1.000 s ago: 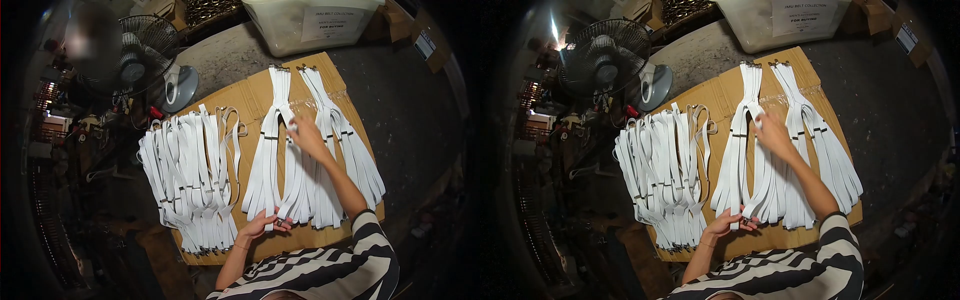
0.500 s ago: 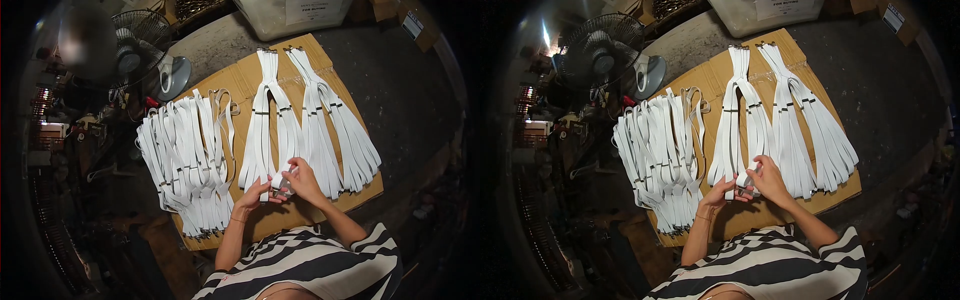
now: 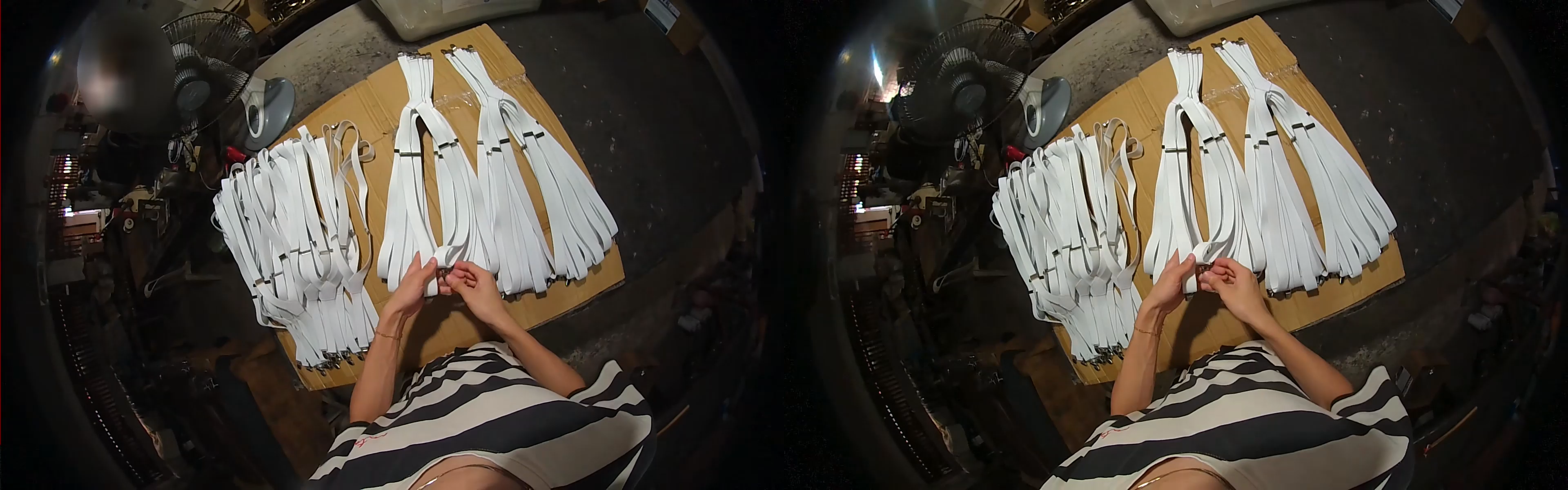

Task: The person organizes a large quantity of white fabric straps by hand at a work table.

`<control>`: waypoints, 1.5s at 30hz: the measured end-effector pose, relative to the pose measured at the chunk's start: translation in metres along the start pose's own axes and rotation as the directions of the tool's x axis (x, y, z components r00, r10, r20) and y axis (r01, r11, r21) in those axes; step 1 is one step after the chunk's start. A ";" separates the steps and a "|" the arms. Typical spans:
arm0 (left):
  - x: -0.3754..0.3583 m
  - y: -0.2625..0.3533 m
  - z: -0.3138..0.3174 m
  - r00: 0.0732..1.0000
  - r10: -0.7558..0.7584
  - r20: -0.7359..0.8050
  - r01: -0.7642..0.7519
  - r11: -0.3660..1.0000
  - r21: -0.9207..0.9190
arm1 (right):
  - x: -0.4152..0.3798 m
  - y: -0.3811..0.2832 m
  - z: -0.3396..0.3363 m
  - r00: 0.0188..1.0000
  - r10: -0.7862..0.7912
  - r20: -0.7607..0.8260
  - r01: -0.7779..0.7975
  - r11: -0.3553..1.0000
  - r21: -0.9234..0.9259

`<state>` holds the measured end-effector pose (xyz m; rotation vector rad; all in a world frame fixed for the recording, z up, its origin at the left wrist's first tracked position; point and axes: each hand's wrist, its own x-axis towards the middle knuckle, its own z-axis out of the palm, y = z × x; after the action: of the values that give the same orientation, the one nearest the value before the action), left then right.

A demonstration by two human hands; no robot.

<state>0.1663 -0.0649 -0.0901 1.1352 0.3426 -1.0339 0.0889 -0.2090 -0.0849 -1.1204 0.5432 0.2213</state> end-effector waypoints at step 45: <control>-0.049 0.001 -0.019 0.848 0.472 -0.241 0.179 0.174 0.968 | -0.026 0.037 -0.019 0.959 0.088 -0.268 -0.144 0.970 -0.196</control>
<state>0.1467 -0.0239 -0.0636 2.6710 -0.1537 -0.6482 0.0449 -0.2077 -0.1066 -1.3381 0.8344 0.2424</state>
